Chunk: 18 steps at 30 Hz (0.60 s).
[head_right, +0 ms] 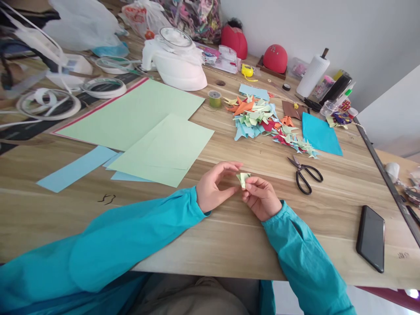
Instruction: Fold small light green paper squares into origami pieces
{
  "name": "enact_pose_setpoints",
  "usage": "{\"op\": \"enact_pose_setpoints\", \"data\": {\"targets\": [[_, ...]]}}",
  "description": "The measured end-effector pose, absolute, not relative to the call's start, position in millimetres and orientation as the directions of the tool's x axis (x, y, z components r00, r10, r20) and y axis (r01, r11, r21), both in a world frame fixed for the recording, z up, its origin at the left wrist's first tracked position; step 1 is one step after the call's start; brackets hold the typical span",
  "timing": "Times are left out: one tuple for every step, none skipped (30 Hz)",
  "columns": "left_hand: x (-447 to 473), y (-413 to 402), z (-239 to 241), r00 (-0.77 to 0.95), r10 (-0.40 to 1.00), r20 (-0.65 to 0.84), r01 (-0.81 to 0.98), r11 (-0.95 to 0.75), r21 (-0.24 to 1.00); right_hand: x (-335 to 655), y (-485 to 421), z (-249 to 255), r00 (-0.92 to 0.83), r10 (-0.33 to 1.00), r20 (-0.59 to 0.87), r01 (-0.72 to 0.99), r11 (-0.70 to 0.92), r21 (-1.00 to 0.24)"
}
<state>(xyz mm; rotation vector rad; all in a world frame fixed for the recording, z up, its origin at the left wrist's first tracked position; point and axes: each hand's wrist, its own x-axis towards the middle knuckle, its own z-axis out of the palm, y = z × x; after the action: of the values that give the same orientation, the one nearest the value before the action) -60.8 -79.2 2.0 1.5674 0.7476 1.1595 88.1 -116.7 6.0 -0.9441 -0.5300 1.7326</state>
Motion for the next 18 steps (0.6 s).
{"op": "enact_pose_setpoints", "data": {"targets": [[-61.3, -80.0, 2.4, 0.356, 0.865, 0.354, -0.058, -0.357, 0.932, 87.2, -117.6, 6.4, -0.208, 0.915, -0.347, -0.610, -0.398, -0.685], [-61.9, -80.7, 2.7, 0.369, 0.847, 0.382, -0.046, -0.394, 0.918, 86.6, -118.4, 6.7, -0.257, 0.902, -0.346, -0.630, -0.429, -0.648], [-62.5, -81.0, 2.9, 0.385, 0.831, 0.401, -0.044, -0.418, 0.907, 86.5, -118.9, 6.9, -0.290, 0.894, -0.342, -0.643, -0.447, -0.622], [-63.1, -80.9, 2.9, 0.398, 0.818, 0.416, -0.045, -0.435, 0.899, 86.9, -119.2, 7.2, -0.310, 0.889, -0.337, -0.652, -0.456, -0.606], [-63.8, -80.5, 2.9, 0.405, 0.808, 0.428, -0.045, -0.449, 0.892, 87.6, -119.3, 7.6, -0.322, 0.886, -0.334, -0.657, -0.463, -0.595], [-64.4, -79.8, 2.8, 0.406, 0.802, 0.438, -0.046, -0.460, 0.887, 88.5, -119.3, 8.1, -0.331, 0.883, -0.333, -0.660, -0.469, -0.588], [-65.0, -78.9, 2.9, 0.403, 0.801, 0.443, -0.047, -0.465, 0.884, 89.5, -119.3, 8.7, -0.338, 0.880, -0.333, -0.662, -0.474, -0.581], [-65.6, -77.9, 3.3, 0.400, 0.803, 0.442, -0.052, -0.462, 0.886, 90.4, -119.4, 9.4, -0.340, 0.880, -0.332, -0.669, -0.475, -0.572], [-66.0, -76.9, 3.8, 0.398, 0.809, 0.432, -0.061, -0.447, 0.893, 91.2, -119.5, 10.2, -0.341, 0.879, -0.333, -0.676, -0.475, -0.563], [-66.2, -76.0, 4.6, 0.396, 0.818, 0.418, -0.077, -0.424, 0.902, 91.7, -119.8, 10.9, -0.339, 0.880, -0.333, -0.682, -0.474, -0.557], [-66.3, -75.2, 5.5, 0.397, 0.826, 0.401, -0.100, -0.395, 0.913, 91.9, -120.0, 11.4, -0.337, 0.880, -0.335, -0.683, -0.473, -0.556], [-66.2, -74.6, 6.5, 0.398, 0.834, 0.383, -0.127, -0.363, 0.923, 91.9, -120.3, 11.8, -0.335, 0.881, -0.335, -0.680, -0.472, -0.562], [-66.0, -74.2, 7.6, 0.398, 0.842, 0.364, -0.155, -0.329, 0.932, 91.8, -120.5, 12.1, -0.332, 0.883, -0.333, -0.671, -0.469, -0.575], [-65.7, -73.8, 8.8, 0.396, 0.853, 0.340, -0.181, -0.290, 0.940, 91.6, -120.6, 12.1, -0.325, 0.887, -0.328, -0.655, -0.461, -0.598], [-65.5, -73.6, 9.9, 0.395, 0.865, 0.310, -0.204, -0.246, 0.947, 91.4, -120.5, 12.0, -0.311, 0.894, -0.322, -0.631, -0.447, -0.634], [-65.5, -73.3, 11.0, 0.397, 0.876, 0.273, -0.226, -0.195, 0.954, 91.4, -120.3, 11.7, -0.285, 0.905, -0.315, -0.598, -0.424, -0.680], [-65.6, -72.9, 12.1, 0.404, 0.886, 0.228, -0.243, -0.136, 0.960, 91.6, -119.8, 11.4, -0.240, 0.923, -0.300, -0.561, -0.384, -0.733], [-66.0, -72.5, 13.2, 0.417, 0.892, 0.177, -0.252, -0.073, 0.965, 92.0, -119.2, 11.0, -0.181, 0.945, -0.274, -0.518, -0.328, -0.790]]}}
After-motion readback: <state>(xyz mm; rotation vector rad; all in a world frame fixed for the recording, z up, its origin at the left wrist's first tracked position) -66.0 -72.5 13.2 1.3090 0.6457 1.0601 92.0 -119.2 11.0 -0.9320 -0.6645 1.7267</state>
